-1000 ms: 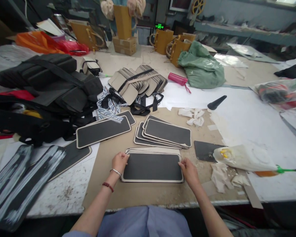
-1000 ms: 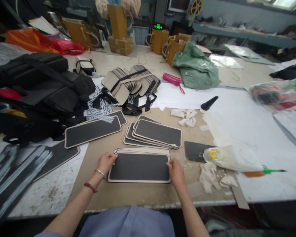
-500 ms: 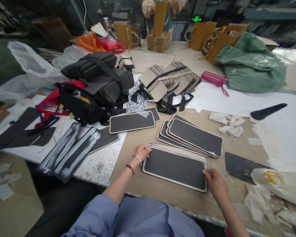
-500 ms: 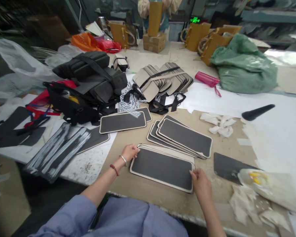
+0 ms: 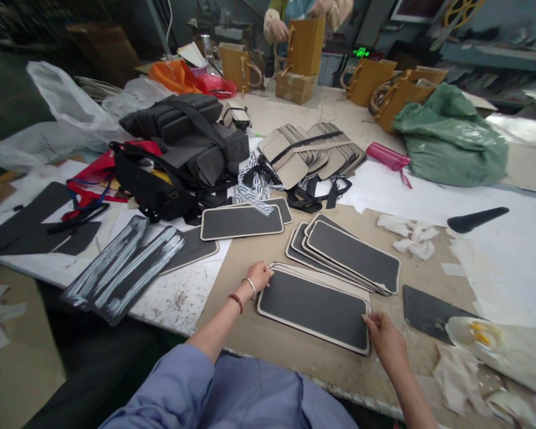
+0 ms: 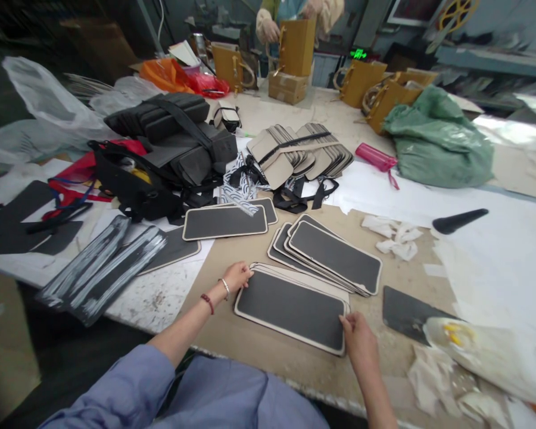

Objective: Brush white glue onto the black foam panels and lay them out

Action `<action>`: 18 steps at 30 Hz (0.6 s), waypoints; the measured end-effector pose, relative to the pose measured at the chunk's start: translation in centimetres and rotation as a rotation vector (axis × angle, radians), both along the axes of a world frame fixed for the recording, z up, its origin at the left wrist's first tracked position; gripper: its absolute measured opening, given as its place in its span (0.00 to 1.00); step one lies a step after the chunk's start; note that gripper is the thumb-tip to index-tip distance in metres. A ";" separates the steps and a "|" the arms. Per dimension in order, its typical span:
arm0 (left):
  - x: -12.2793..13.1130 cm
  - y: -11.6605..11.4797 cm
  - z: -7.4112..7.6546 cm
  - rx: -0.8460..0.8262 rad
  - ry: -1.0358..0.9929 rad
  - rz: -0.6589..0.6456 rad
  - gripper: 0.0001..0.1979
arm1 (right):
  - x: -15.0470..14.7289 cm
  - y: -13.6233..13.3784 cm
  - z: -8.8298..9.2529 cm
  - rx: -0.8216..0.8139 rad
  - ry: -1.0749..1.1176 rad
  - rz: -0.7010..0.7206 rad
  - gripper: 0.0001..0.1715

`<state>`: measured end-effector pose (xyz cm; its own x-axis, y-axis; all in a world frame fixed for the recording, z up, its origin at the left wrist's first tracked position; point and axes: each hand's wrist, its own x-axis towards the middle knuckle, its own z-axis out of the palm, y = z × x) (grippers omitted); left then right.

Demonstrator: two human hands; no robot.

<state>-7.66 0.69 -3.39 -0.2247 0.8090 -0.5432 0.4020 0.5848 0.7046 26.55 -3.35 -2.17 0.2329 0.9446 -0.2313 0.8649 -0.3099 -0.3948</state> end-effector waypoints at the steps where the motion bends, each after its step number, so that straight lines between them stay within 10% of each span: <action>1: 0.0 0.0 0.1 0.002 0.000 -0.005 0.11 | 0.0 0.0 0.0 0.002 -0.003 0.004 0.16; 12: -0.8 -3.2 2.5 0.235 0.156 -0.051 0.03 | -0.7 0.0 0.3 -0.061 -0.079 0.006 0.12; 18: -0.3 -7.9 2.1 0.676 0.376 -0.700 0.27 | -1.2 0.0 1.0 -0.101 -0.101 -0.004 0.09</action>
